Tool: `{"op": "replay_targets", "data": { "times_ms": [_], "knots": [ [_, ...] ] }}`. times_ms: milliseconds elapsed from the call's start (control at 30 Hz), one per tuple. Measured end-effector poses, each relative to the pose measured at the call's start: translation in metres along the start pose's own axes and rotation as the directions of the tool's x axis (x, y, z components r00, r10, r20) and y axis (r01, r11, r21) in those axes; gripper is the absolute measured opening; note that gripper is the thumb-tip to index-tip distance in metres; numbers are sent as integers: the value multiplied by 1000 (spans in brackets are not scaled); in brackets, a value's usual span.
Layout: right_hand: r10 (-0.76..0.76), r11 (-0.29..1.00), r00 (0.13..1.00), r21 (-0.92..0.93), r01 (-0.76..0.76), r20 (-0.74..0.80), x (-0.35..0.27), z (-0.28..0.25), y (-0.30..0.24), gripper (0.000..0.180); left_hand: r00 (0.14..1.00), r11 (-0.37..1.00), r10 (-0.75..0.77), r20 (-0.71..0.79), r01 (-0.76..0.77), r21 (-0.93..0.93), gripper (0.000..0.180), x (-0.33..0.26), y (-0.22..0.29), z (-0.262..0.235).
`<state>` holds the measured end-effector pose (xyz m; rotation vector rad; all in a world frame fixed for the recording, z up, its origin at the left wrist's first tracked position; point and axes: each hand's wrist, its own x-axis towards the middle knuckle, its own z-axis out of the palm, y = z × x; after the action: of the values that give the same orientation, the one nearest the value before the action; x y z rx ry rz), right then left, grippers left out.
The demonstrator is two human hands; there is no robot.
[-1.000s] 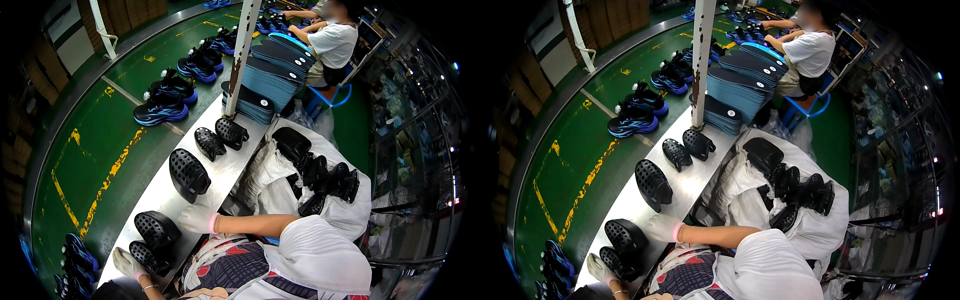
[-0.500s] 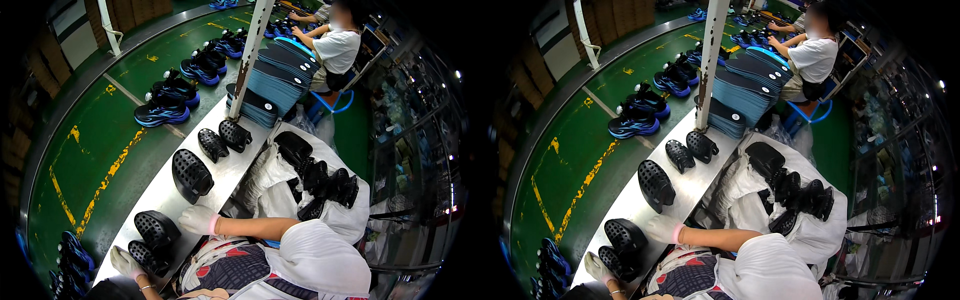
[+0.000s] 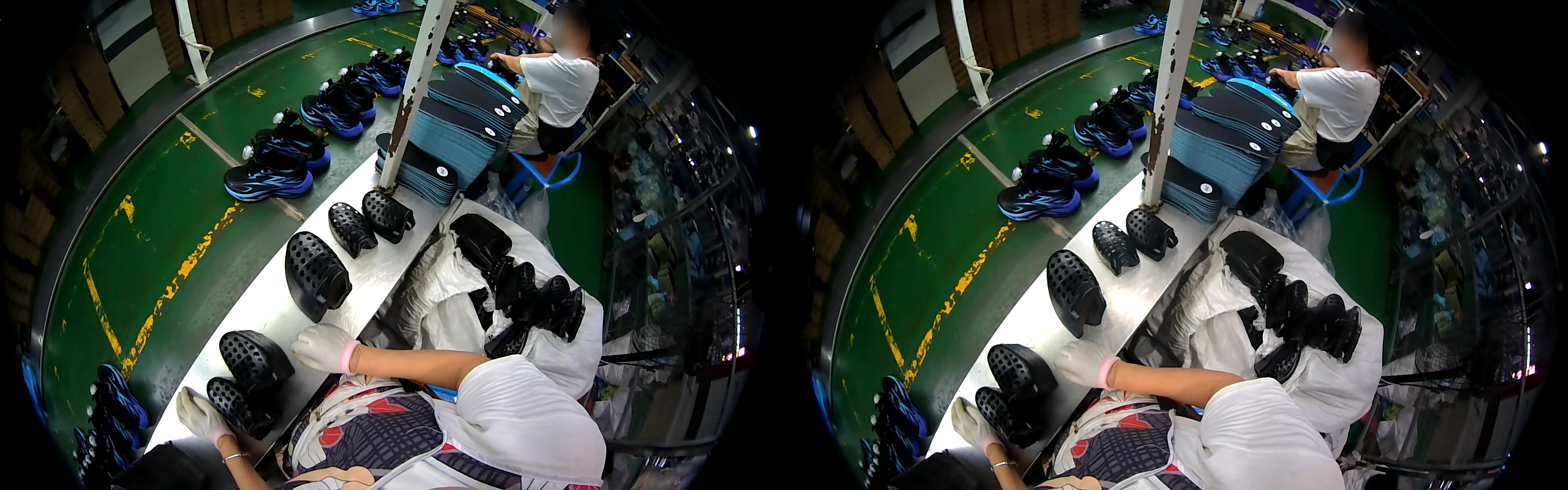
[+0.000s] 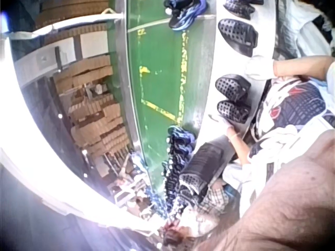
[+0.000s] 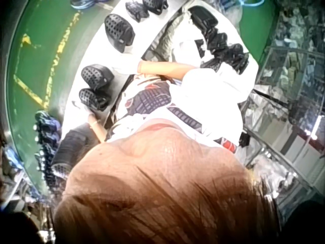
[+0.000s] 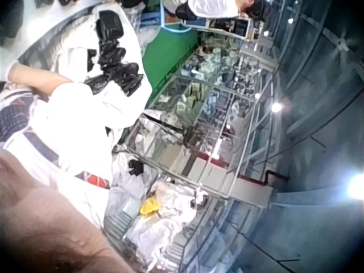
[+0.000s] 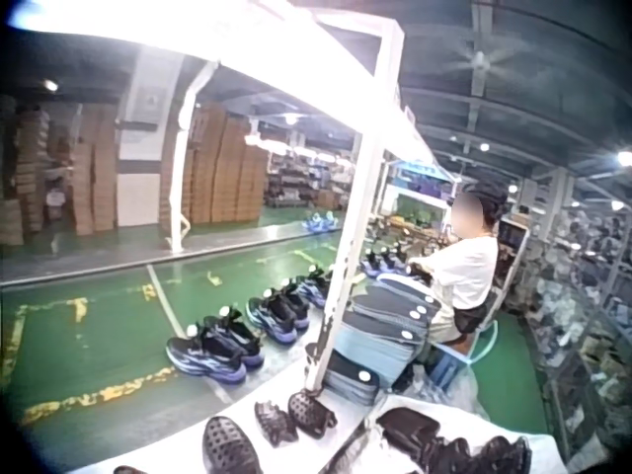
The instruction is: The person inserts black plastic shoe trees into blue and black athletic shoes on a factory assembly line. They pick up each shoe, place a shoe tree inside, and set the shoe back down on the conveyor belt in a repetitive sequence.
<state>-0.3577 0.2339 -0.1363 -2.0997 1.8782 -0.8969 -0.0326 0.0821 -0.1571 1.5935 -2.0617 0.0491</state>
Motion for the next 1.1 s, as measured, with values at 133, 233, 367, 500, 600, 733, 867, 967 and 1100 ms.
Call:
{"op": "replay_targets", "data": {
  "times_ms": [133, 233, 367, 500, 600, 733, 867, 967, 1100],
  "knots": [
    [20, 999, 1000, 29, -20, 9, 0, -1, -2, 10, 1000, 1000, 5, -15, -5, -6, 27, 0, 4, -2],
    [21, 999, 1000, 39, -21, -10, 0, -1, -3, 10, 1000, 1000, -10, 6, 10, -13, 28, 1, 8, -5],
    [60, 997, 997, 38, -62, 39, 0, -5, -3, 11, 999, 1000, -21, 37, 22, -13, 28, 0, 9, -3],
    [61, 998, 998, 28, -60, -6, 2, -8, -7, 16, 999, 999, -7, 40, 8, -36, 28, -1, 13, -9],
    [79, 995, 993, 50, -83, 89, 6, -7, -11, 16, 998, 996, -56, 41, 59, -70, 29, -4, 9, -18],
    [86, 994, 948, 32, -100, 306, 7, -52, -58, 19, 999, 994, -36, 2, 36, -101, 30, -2, 1, -16],
    [-69, 997, 937, 41, 59, 343, 38, -137, -112, 12, 1000, 988, -25, -18, 22, -150, 32, 9, 11, -20],
    [-198, 972, 955, -82, 221, 222, 91, -175, -112, 8, 997, 990, -79, -7, 77, -122, 32, 4, 7, -27],
    [-30, 949, 992, -309, 67, 123, 180, -186, -53, 17, 995, 989, -98, 10, 98, -107, 32, 5, 12, -37]
  ]
}}
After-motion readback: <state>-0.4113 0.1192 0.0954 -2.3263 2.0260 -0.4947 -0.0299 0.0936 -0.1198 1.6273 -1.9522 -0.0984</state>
